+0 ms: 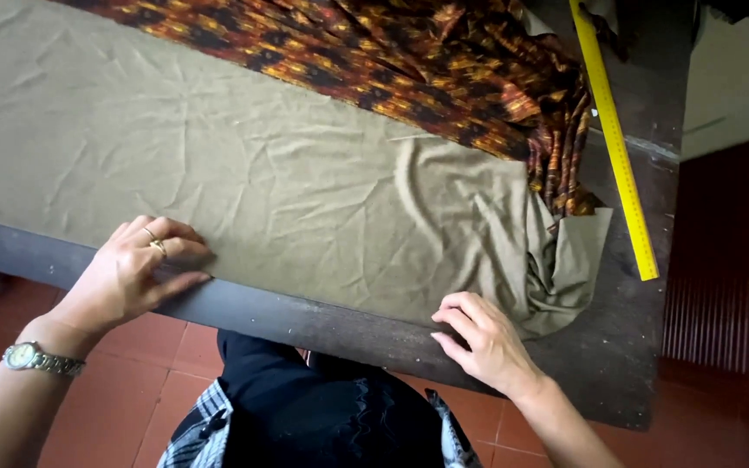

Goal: Smoothing and aligning layers of fabric on a cutting table, using a ruler to check alignment and dimensions.

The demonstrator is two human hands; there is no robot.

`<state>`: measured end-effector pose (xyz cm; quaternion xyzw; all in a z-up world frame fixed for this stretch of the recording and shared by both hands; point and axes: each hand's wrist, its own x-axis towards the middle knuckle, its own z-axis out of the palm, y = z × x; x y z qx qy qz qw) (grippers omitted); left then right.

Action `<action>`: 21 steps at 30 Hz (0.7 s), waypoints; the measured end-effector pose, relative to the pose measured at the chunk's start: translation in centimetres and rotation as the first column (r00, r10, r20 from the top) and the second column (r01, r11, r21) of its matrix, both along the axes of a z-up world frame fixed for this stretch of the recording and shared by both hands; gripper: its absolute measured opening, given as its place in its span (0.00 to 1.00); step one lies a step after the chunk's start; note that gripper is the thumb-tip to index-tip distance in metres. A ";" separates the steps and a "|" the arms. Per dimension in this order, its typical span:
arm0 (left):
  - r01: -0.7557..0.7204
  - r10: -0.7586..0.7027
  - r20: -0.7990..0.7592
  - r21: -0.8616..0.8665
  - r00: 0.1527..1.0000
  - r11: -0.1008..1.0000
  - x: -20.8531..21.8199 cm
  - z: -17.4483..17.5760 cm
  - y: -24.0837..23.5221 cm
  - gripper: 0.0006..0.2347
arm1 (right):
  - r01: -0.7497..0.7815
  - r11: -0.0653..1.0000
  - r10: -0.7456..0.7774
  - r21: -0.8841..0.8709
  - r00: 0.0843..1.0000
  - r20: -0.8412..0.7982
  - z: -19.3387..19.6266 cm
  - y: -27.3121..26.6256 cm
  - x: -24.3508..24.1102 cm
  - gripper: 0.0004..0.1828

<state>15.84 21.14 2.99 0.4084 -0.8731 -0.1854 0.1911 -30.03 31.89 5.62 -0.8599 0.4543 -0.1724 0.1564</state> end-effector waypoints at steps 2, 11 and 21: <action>-0.004 0.004 0.008 -0.017 1.000 1.000 -0.3 -0.2 0.4 0.11 | 0.006 1.000 -0.005 -0.010 1.000 0.012 -0.2 -0.1 0.0 0.08; -0.071 0.069 -0.039 -0.029 0.997 0.997 -0.5 -1.2 0.5 0.04 | 0.111 0.987 -0.125 0.114 0.985 0.123 -1.2 -0.6 -0.4 0.02; -0.068 0.069 -0.042 0.015 0.997 0.998 -0.5 -0.9 0.5 0.08 | 0.116 0.984 -0.133 0.133 0.983 0.125 -0.8 -0.6 -0.2 0.03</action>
